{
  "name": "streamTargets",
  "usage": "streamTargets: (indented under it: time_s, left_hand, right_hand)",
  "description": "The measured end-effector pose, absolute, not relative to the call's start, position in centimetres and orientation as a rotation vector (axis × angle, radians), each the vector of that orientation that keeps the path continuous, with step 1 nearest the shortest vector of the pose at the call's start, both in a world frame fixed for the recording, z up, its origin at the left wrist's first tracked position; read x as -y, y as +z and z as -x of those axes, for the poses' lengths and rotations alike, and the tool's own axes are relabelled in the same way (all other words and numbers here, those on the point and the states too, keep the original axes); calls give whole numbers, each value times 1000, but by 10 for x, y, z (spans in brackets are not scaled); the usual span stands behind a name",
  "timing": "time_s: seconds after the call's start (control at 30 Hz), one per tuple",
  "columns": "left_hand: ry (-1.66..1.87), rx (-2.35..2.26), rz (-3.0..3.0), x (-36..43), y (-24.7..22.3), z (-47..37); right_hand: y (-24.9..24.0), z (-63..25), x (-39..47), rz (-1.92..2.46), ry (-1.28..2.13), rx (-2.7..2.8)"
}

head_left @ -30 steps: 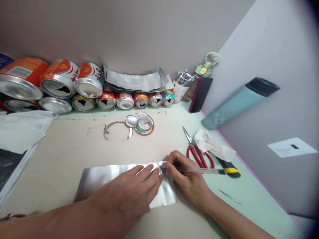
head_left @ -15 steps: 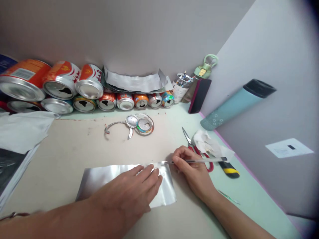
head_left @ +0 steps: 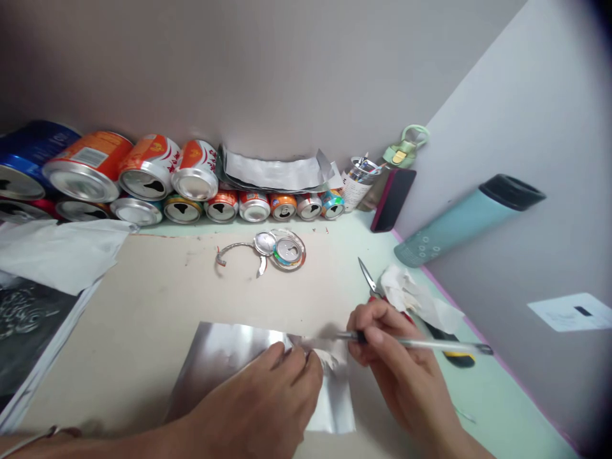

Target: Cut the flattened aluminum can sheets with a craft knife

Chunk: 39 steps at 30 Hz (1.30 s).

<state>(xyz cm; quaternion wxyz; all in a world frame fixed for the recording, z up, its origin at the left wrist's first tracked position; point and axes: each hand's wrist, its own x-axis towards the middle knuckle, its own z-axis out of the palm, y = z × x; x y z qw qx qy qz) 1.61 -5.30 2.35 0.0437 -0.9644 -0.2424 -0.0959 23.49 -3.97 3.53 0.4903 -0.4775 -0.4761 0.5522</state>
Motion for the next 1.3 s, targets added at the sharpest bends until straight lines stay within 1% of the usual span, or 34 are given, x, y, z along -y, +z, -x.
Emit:
streamTargets:
  time_s: [0.17, 0.3, 0.53, 0.6, 0.77, 0.83, 0.97, 1.2, 1.3]
  left_hand:
    - [-437, 673, 2831, 61, 8, -18]
    - [-439, 702, 2782, 69, 7, -14]
    - [-312, 832, 2668, 79, 6, -3]
    - [-307, 825, 2663, 80, 6, -2]
    - [-241, 807, 2637, 81, 7, -2]
    - [-220, 798, 2625, 82, 7, -2]
    - [-237, 809, 2642, 81, 10, -2]
    - [-362, 837, 2707, 72, 16, -2]
    - [-361, 842, 2725, 71, 16, -1]
  right_hand:
    - [22, -217, 46, 1116, 1621, 1021]
    - [11, -214, 37, 1168, 1593, 924]
    - [18, -219, 28, 1210, 1618, 836]
    - [18, -220, 29, 1214, 1563, 918]
    - [14, -222, 35, 1244, 1293, 1474]
    - [13, -221, 37, 1253, 1222, 1570]
    - [11, -220, 36, 1271, 1150, 1573]
    - [9, -220, 34, 1336, 1212, 1573]
    - [8, -220, 33, 1340, 1211, 1580]
